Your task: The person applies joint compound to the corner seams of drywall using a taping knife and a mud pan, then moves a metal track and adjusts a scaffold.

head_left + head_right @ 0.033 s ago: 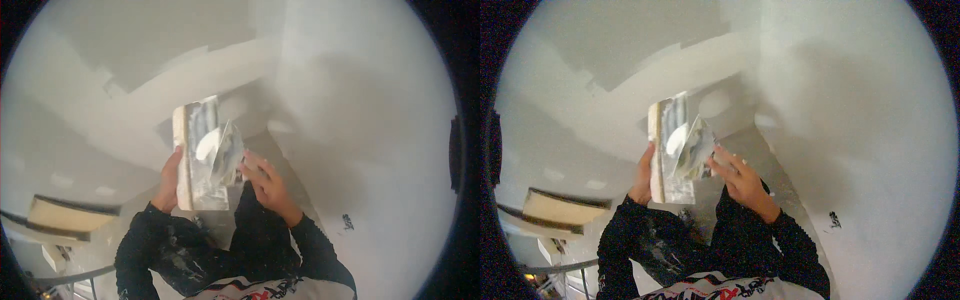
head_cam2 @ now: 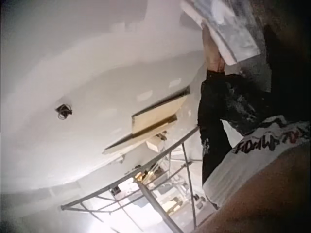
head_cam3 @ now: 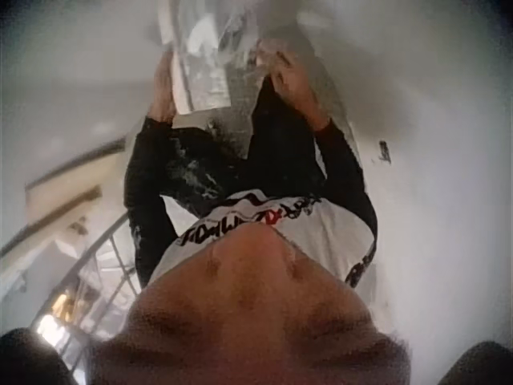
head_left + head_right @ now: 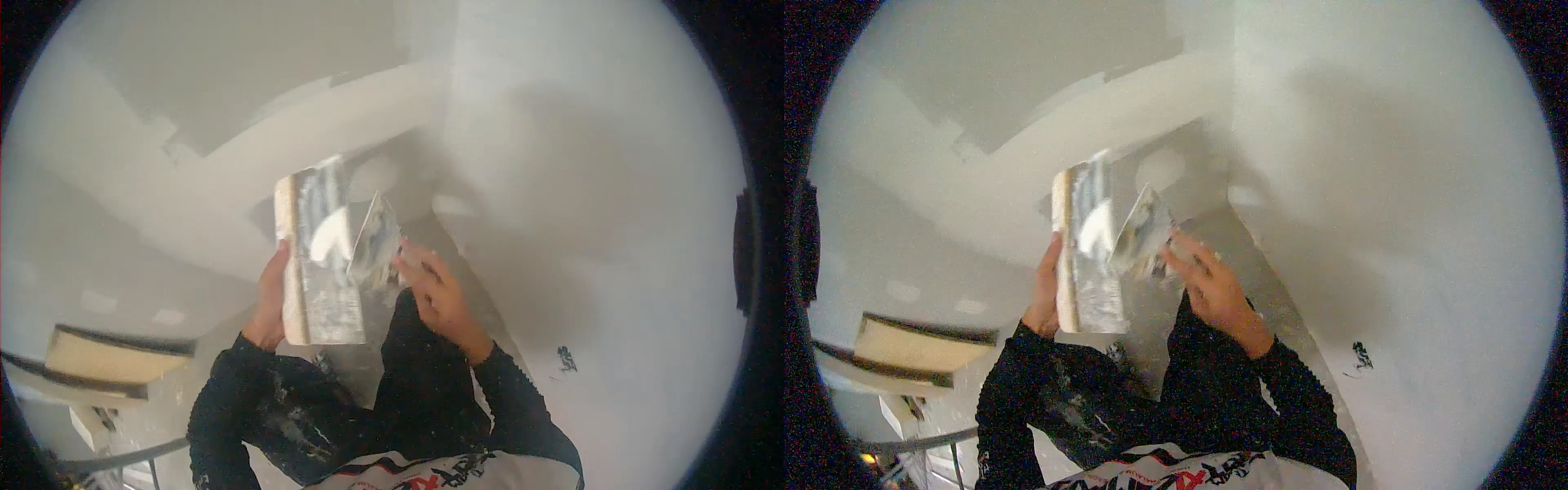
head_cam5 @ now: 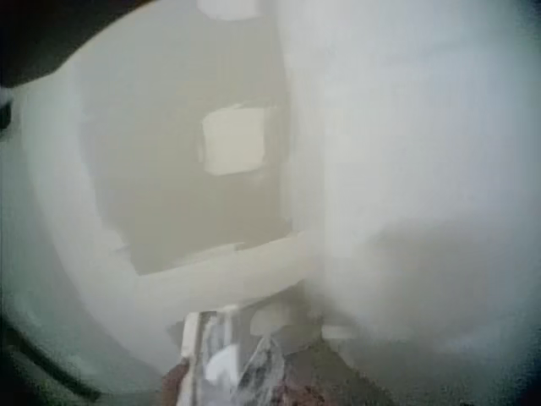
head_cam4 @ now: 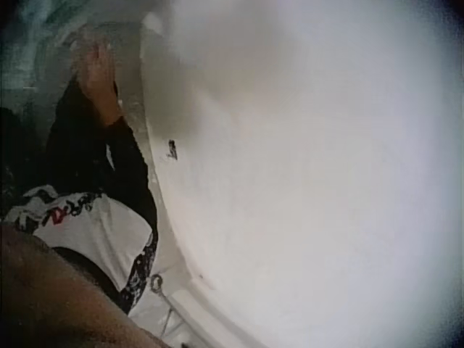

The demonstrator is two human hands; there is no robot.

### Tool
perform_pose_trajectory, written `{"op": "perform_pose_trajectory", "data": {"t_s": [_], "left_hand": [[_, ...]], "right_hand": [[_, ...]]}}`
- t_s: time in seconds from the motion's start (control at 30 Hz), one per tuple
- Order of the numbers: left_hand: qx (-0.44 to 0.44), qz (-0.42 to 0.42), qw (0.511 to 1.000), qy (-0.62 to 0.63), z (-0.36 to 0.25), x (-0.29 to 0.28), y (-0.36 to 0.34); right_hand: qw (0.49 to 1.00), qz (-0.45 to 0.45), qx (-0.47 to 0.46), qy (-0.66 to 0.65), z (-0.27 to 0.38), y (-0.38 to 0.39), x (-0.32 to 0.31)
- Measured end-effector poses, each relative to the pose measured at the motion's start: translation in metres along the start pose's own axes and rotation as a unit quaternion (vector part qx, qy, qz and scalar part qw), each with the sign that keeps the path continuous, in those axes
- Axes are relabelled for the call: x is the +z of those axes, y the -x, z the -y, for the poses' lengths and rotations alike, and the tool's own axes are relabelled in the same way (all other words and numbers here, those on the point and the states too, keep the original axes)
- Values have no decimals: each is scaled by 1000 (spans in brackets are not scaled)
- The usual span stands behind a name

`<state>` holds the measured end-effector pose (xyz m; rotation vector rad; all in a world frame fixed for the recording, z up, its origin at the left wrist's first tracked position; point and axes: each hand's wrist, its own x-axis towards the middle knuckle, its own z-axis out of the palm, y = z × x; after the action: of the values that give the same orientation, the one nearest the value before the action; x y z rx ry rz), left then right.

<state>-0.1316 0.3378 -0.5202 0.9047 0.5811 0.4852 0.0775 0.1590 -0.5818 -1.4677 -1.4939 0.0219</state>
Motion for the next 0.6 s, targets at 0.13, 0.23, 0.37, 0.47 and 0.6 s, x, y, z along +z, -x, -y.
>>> {"op": "perform_pose_trajectory", "data": {"t_s": [0.13, 0.23, 0.37, 0.47, 0.6], "left_hand": [[15, -110, 994, -20, -12, 39, 16], [46, -142, 988, -24, 1, 41, 17], [7, -165, 986, -32, 19, 24, 15], [11, -232, 972, -21, 43, 7, 11], [20, -305, 948, -86, 10, 3, -23]], "right_hand": [[990, -74, 79, 86, -89, -20, -16], [967, -147, 57, 201, -168, -61, -19], [948, -169, 18, 269, -237, -121, 1], [949, -178, 8, 260, -300, -105, 48], [959, -126, 113, 227, -383, -78, 90]]}}
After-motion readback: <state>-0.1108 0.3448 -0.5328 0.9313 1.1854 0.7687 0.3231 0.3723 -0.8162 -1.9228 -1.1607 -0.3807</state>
